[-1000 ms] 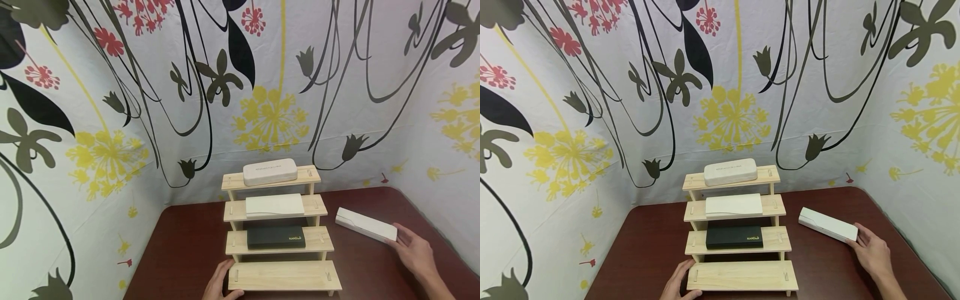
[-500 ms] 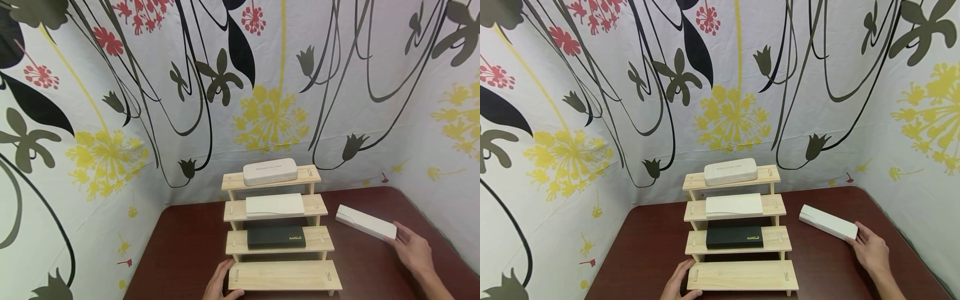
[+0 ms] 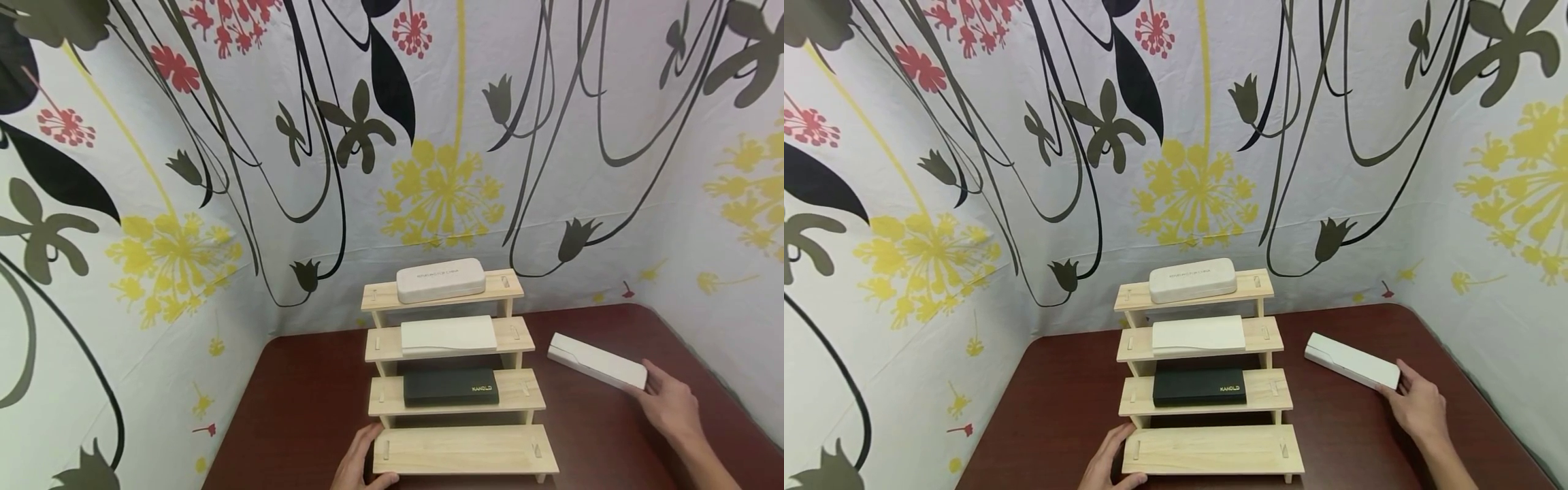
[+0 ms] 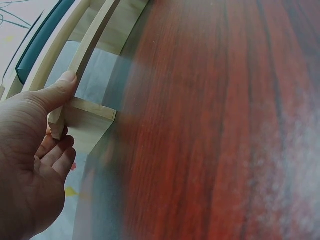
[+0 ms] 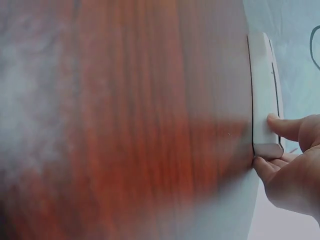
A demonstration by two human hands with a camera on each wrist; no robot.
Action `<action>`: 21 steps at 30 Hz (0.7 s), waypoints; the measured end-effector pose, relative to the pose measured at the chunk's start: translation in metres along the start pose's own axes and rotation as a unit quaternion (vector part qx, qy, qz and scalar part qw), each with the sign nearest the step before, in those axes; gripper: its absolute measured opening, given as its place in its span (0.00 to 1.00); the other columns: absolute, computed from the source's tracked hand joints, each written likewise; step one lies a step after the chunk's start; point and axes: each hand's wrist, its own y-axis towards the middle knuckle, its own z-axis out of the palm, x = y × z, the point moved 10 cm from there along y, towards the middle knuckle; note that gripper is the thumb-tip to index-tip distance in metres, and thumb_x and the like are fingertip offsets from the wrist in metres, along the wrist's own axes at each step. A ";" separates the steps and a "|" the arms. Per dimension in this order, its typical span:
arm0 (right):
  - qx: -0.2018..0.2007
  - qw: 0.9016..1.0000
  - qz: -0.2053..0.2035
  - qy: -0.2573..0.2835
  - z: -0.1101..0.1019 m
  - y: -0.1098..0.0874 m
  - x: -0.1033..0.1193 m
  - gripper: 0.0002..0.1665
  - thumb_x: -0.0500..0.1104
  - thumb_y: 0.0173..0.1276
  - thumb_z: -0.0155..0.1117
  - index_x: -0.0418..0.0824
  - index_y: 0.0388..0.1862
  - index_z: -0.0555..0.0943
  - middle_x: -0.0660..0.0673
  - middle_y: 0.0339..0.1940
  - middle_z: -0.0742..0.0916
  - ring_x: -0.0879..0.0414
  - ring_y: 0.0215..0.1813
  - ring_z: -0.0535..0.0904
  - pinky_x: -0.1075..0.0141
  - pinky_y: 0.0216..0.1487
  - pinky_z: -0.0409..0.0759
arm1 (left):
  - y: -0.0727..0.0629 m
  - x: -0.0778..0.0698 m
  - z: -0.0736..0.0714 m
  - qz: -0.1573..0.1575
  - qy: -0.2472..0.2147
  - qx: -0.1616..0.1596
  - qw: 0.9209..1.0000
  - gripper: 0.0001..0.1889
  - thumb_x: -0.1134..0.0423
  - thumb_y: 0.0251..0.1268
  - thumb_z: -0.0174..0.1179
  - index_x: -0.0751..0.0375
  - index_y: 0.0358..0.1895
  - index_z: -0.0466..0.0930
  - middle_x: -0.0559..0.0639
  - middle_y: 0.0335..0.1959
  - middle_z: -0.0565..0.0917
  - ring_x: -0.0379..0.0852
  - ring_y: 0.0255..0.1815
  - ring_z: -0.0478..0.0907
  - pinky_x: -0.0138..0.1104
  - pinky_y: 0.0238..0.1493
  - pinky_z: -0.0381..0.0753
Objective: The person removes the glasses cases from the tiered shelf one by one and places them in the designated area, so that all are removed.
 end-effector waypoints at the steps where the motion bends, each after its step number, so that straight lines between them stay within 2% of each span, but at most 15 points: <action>1: -0.002 1.000 0.001 -0.003 0.000 0.000 -0.001 0.44 0.43 0.76 0.71 0.19 0.77 0.61 0.19 0.63 0.74 0.19 0.64 0.72 0.26 0.67 0.57 | 0.000 0.000 0.000 -0.001 -0.001 0.001 1.000 0.40 0.50 0.68 0.75 0.66 0.76 0.69 0.64 0.68 0.75 0.58 0.65 0.78 0.47 0.55 0.83; 12: -0.006 1.000 0.012 -0.007 0.000 0.006 -0.005 0.43 0.43 0.77 0.69 0.19 0.76 0.61 0.19 0.64 0.74 0.16 0.67 0.67 0.26 0.69 0.55 | 0.000 0.001 0.001 0.001 0.000 0.004 1.000 0.40 0.50 0.68 0.75 0.67 0.76 0.69 0.65 0.68 0.75 0.60 0.65 0.78 0.48 0.55 0.83; 21: -0.022 1.000 0.003 -0.018 -0.005 0.009 0.004 0.42 0.41 0.74 0.71 0.16 0.74 0.63 0.19 0.61 0.75 0.16 0.67 0.66 0.25 0.66 0.57 | 0.000 -0.001 0.001 -0.001 0.006 0.003 1.000 0.41 0.49 0.68 0.75 0.68 0.76 0.69 0.64 0.68 0.75 0.59 0.65 0.78 0.47 0.55 0.83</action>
